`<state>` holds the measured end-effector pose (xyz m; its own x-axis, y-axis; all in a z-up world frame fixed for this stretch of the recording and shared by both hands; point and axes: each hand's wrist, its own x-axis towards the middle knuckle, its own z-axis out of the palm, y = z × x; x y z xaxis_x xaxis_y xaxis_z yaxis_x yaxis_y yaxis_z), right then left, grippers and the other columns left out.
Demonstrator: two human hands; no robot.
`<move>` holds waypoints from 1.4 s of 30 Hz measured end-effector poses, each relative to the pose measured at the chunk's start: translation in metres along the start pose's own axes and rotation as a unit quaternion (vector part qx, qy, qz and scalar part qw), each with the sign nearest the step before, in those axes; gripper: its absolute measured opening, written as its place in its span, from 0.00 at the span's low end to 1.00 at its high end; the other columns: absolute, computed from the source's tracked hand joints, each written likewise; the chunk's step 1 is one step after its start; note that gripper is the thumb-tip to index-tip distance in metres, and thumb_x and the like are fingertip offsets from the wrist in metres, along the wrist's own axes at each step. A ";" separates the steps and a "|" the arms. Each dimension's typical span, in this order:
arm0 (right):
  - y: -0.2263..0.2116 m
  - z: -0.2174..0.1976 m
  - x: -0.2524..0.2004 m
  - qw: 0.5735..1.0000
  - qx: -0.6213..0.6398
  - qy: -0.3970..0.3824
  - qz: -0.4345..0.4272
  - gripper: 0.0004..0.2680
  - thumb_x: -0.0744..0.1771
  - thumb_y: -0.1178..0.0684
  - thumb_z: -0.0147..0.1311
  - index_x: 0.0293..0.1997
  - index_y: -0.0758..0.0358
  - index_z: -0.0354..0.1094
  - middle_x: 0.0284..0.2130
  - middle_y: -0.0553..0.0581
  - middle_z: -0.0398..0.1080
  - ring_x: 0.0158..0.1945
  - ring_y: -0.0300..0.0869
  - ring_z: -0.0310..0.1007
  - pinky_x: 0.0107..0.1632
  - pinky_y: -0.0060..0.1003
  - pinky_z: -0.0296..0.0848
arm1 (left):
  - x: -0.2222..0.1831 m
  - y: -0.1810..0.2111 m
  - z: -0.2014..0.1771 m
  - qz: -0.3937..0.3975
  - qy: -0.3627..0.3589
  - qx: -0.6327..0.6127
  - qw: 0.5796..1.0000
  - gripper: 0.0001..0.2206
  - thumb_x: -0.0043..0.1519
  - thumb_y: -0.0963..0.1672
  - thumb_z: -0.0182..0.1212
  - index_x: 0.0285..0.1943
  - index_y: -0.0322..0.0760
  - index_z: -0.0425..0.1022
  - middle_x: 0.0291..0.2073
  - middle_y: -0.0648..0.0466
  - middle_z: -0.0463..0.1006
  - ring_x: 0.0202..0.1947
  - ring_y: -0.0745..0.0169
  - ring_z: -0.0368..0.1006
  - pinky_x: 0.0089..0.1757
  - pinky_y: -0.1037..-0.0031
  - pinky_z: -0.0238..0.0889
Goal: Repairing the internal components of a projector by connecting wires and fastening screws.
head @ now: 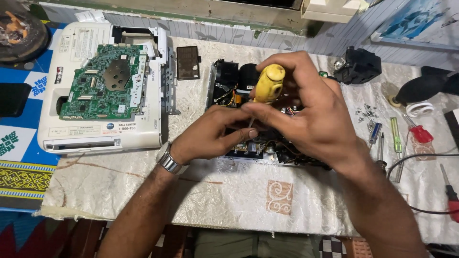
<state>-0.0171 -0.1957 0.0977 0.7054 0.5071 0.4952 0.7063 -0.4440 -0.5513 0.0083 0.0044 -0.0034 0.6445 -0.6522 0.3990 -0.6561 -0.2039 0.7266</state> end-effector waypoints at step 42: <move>0.124 -0.172 -0.065 0.927 -0.301 0.118 0.191 0.04 0.74 0.54 0.57 0.48 0.58 0.77 0.42 0.49 0.80 0.46 0.40 0.77 0.41 0.43 0.66 | 0.009 -0.014 -0.005 -0.258 0.007 0.176 0.950 0.54 0.48 0.52 0.73 0.81 0.52 0.36 0.79 0.45 0.35 0.76 0.38 0.26 0.65 0.31 0.28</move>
<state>0.0347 -0.4108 0.1122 0.8539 0.0839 0.5137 0.2578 -0.9255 -0.2773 0.0249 0.0052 -0.0069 0.9192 -0.3905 0.0498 -0.3412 -0.7273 0.5955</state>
